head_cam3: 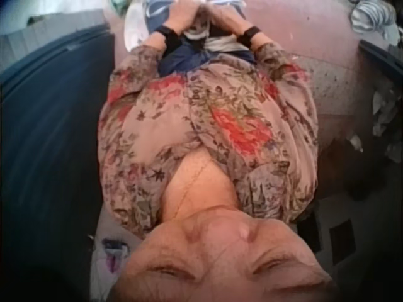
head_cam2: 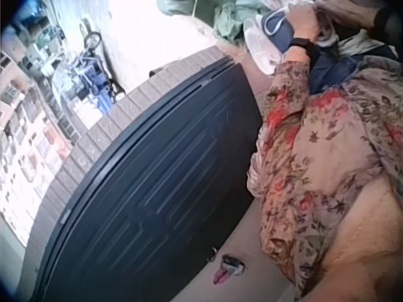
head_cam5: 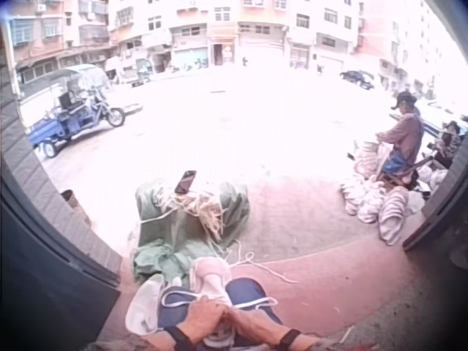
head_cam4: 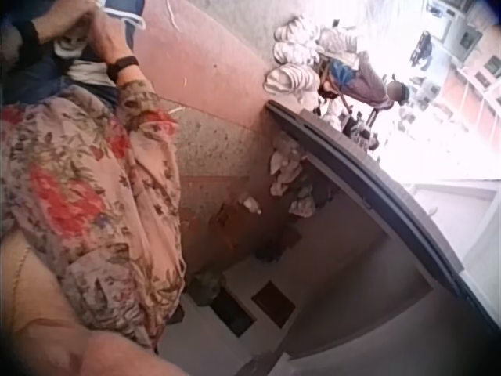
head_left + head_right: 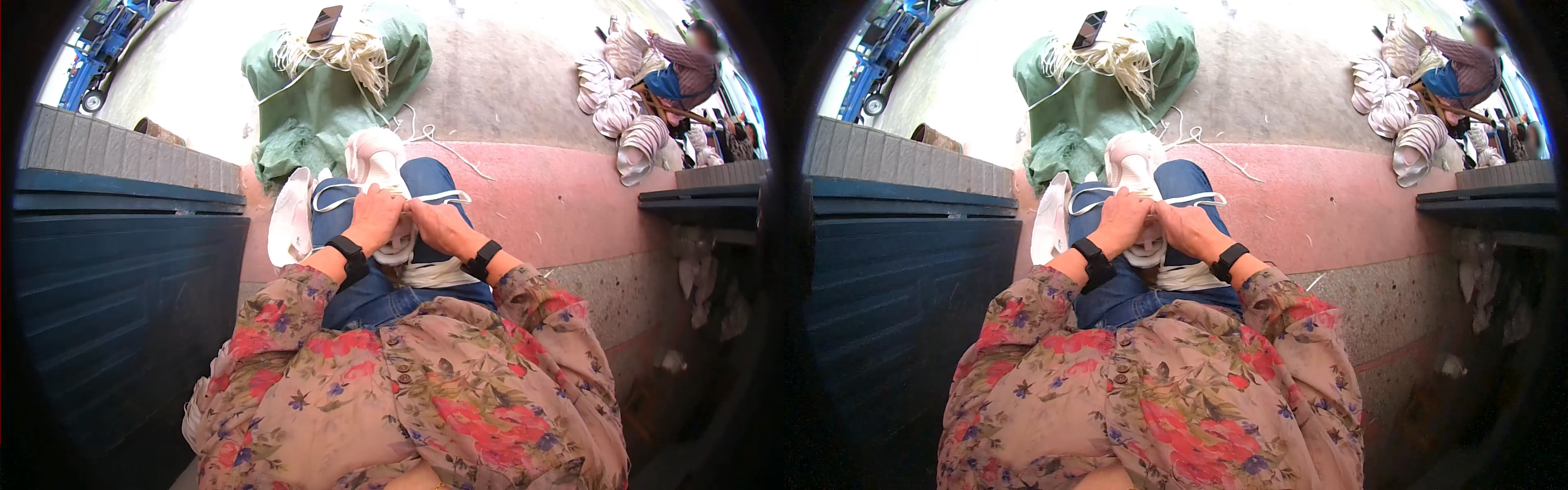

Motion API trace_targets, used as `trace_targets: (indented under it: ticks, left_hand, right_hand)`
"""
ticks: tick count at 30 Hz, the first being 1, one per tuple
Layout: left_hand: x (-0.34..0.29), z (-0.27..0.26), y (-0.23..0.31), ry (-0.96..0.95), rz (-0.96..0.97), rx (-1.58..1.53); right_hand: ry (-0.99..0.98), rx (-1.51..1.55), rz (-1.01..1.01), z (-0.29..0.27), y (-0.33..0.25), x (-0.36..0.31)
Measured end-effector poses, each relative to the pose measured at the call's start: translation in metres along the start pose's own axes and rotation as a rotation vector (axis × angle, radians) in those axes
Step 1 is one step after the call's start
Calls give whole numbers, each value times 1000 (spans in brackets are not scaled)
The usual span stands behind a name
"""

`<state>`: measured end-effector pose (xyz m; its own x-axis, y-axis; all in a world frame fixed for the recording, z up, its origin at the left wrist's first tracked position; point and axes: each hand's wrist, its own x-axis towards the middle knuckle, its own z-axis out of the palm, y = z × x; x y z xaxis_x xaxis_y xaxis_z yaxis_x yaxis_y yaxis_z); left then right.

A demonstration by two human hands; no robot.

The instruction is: The recorder is lacing and tying a white sneaker, specifically weaving the shoelace through the eyelets and pulling it tight.

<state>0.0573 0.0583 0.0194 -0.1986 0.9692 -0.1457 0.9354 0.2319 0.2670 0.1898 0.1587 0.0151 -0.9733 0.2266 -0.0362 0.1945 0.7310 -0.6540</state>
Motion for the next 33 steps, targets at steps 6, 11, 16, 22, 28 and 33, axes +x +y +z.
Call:
trace_targets:
  ticks: [6, 11, 16, 22, 28, 33]
  left_hand:
    - [7, 5, 3, -47, -94, 3]
    - [-3, 0, -4, 394, -144, -687]
    - [-23, -16, -16, 363, -331, -1018]
    - [-72, -44, -35, -500, -540, -1096]
    - [-84, -72, -32, -789, -300, -1505]
    - [-80, -73, -16, -695, -98, -1282]
  right_hand:
    - [121, 207, 109, 8, -2, -3]
    - [305, 600, 307, 10, -6, -6]
    - [326, 427, 268, 2, -2, -6]
    - [241, 458, 363, 8, -3, 5]
    - [105, 266, 323, 17, -11, 14]
    - [106, 115, 347, 21, -18, 23]
